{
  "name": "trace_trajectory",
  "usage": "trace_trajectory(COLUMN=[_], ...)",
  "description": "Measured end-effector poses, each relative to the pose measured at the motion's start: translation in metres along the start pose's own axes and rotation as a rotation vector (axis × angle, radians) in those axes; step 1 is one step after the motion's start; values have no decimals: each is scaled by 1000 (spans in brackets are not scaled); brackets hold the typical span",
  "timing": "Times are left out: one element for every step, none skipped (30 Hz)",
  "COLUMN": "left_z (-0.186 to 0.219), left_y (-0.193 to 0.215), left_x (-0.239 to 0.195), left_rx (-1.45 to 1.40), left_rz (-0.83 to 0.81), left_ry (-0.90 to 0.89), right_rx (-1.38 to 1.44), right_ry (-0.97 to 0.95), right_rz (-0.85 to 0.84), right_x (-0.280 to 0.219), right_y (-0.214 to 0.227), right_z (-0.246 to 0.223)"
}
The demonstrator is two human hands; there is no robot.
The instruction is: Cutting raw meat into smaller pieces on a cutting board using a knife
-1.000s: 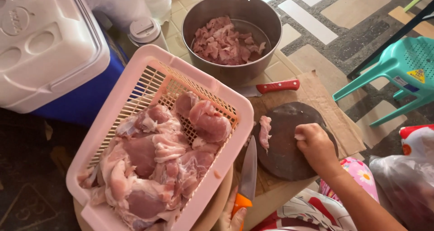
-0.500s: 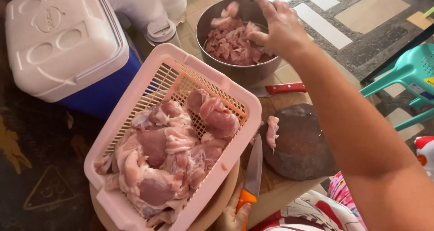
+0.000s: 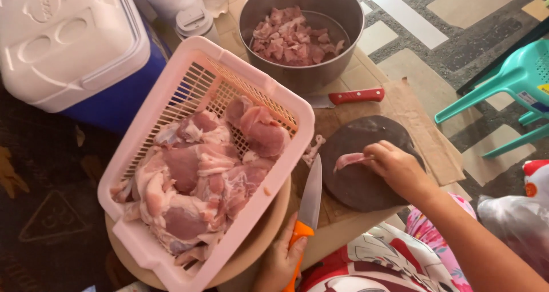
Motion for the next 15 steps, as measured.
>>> trace_trajectory(left_z=[16, 33, 49, 54, 63, 72, 81, 90, 99, 104, 106, 109, 109, 110, 111], left_y=[1, 1, 1, -5, -11, -16, -19, -24, -28, -28, -27, -25, -21, -14, -7], left_x=[1, 2, 3, 10, 17, 25, 33, 42, 51, 58, 64, 71, 71, 72, 72], left_rx=[-1, 72, 146, 144, 205, 268, 269, 349, 428, 431, 478, 525, 529, 487, 444], left_rz=[-4, -22, -40, -44, -63, -82, -85, -147, -210, -214, -227, -236, -238, -157, -75], left_ry=[4, 6, 8, 12, -105, -224, -222, -186, -150, -148, -51, 47, 49, 69, 89], right_rx=[0, 19, 37, 37, -1, -36, -34, 7, 49, 53, 74, 97, 101, 123, 145], right_ry=[-5, 67, 139, 135, 275, 417, 413, 430, 447, 443, 421, 401, 398, 367, 335], right_rz=[-4, 55, 114, 110, 173, 240, 238, 284, 330, 330, 352, 374, 374, 378, 382], right_x=[-10, -20, -31, -38, -46, -54, -59, -62, -66, -71, -75, -78, -79, -80, -81], right_y=[3, 8, 14, 12, 12, 12, 11, 11, 12, 8, 4, 0, 1, 1, 1], right_z=[9, 17, 26, 33, 36, 38, 40, 41, 42, 46, 51, 55, 61, 68, 74])
Point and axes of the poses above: each hand's wrist, its own x-axis towards the middle knuckle, its own y-axis out of the back of the hand, z = x × y, the point moved 3 cm from there along x, towards the middle knuckle, and after that the axes turned 13 degrees about -y, right-handed, at the moved point
